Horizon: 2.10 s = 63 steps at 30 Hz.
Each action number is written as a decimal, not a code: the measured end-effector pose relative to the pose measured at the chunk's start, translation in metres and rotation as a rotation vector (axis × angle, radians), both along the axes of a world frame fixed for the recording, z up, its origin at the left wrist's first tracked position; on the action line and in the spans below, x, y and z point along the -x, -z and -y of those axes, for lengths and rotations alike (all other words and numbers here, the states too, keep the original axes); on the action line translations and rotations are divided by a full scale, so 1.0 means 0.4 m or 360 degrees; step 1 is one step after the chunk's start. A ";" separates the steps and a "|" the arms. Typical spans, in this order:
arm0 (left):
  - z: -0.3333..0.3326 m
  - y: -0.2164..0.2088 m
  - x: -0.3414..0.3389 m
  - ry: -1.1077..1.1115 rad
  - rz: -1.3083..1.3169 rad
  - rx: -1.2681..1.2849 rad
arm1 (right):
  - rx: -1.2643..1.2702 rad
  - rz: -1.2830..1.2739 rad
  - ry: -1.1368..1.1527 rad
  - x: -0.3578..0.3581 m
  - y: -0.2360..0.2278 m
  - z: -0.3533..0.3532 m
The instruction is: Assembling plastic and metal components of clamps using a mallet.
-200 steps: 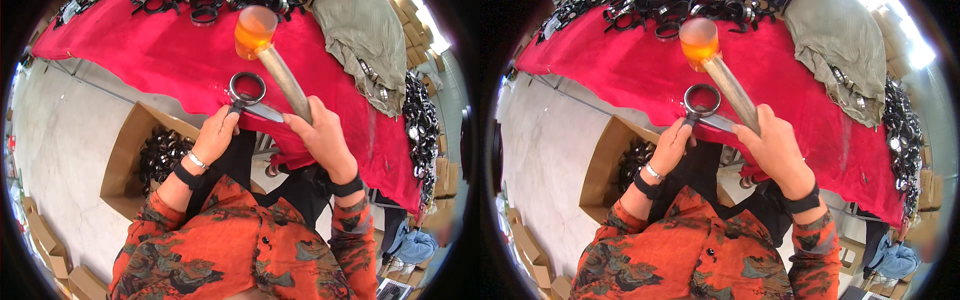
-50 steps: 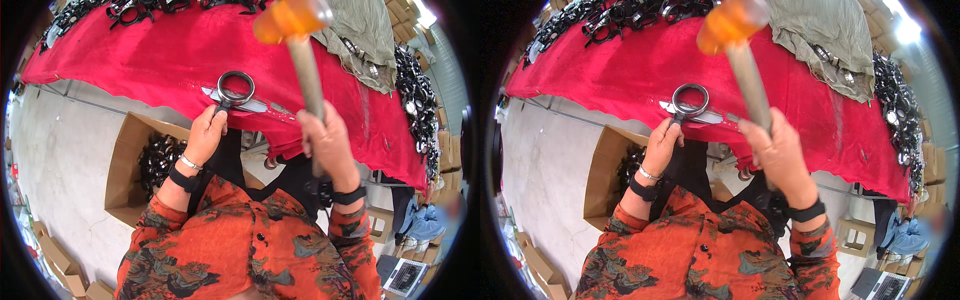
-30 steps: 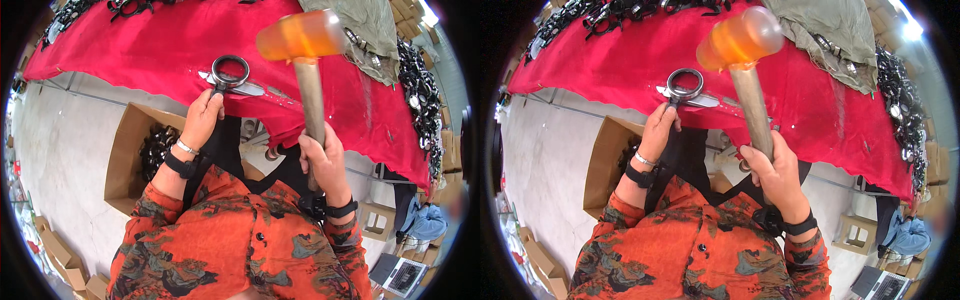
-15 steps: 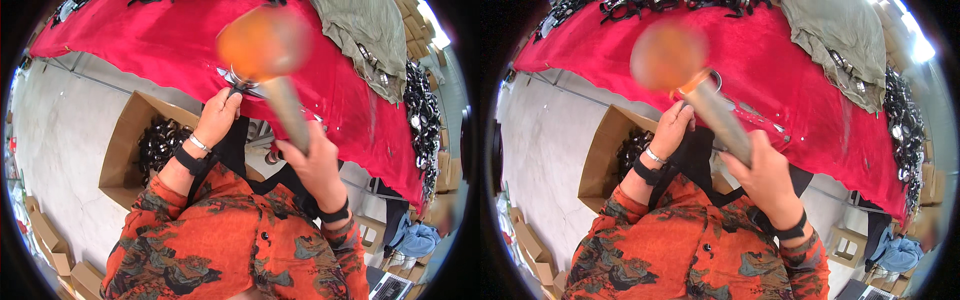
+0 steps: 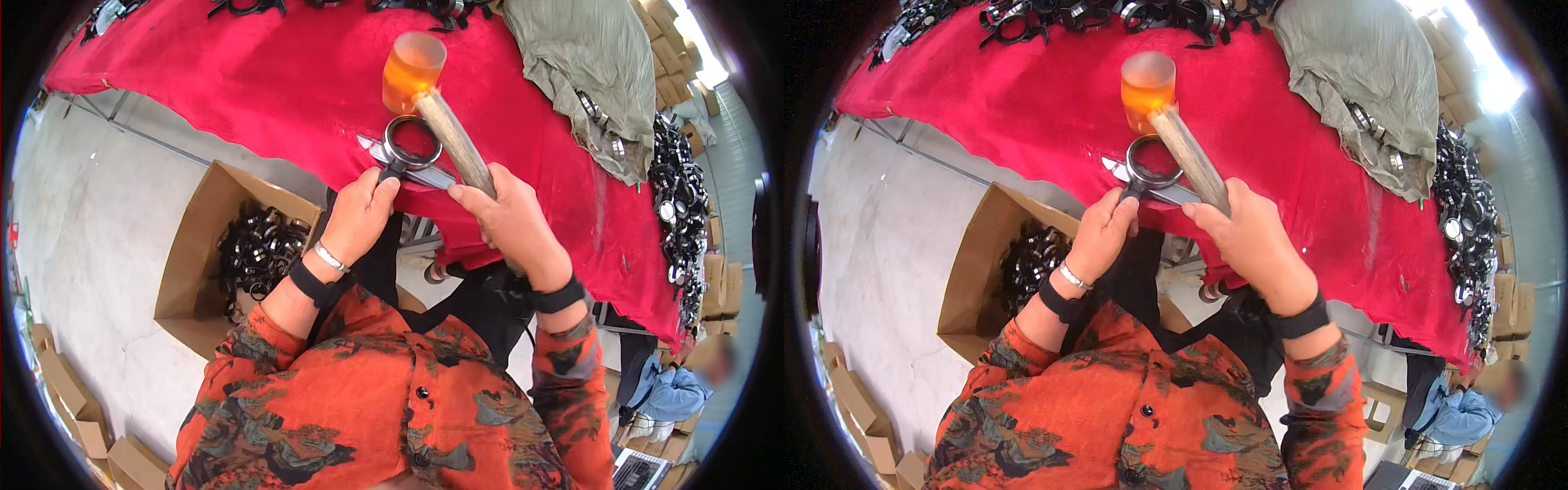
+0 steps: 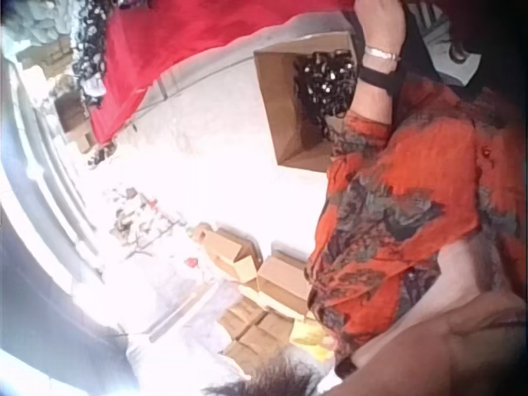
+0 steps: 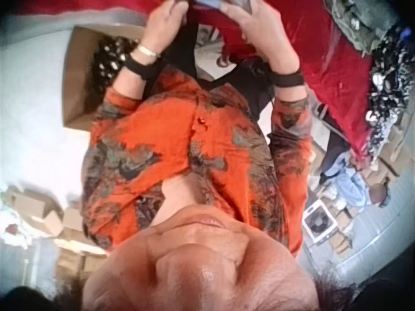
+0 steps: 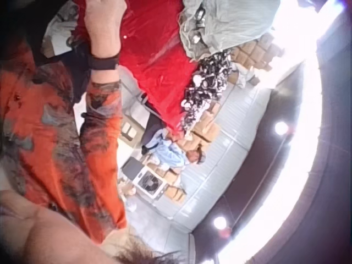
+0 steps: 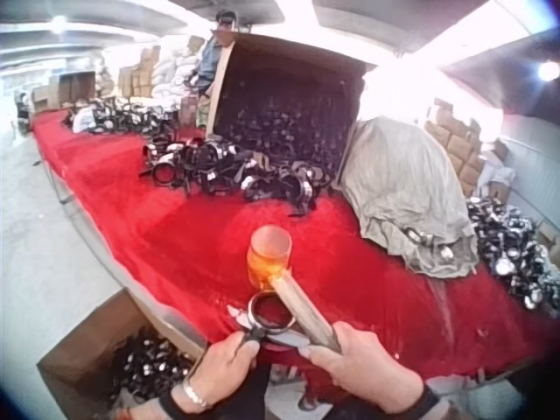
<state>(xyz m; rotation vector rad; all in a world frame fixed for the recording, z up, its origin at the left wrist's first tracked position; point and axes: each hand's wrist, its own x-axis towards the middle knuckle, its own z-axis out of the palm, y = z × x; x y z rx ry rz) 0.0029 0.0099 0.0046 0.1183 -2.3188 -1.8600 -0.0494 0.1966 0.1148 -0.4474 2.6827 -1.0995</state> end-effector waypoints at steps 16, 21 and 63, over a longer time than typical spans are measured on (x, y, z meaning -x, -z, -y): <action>0.013 0.011 -0.001 0.0022 -0.0061 -0.0091 | 0.0193 0.0268 0.0415 -0.044 -0.042 -0.075; 0.010 0.008 0.009 0.0121 -0.0079 -0.0099 | -0.0037 0.0059 0.0290 -0.062 0.066 -0.131; -0.001 0.009 0.002 -0.0010 -0.0039 -0.0035 | -0.0109 -0.0355 -0.0257 -0.098 0.048 -0.031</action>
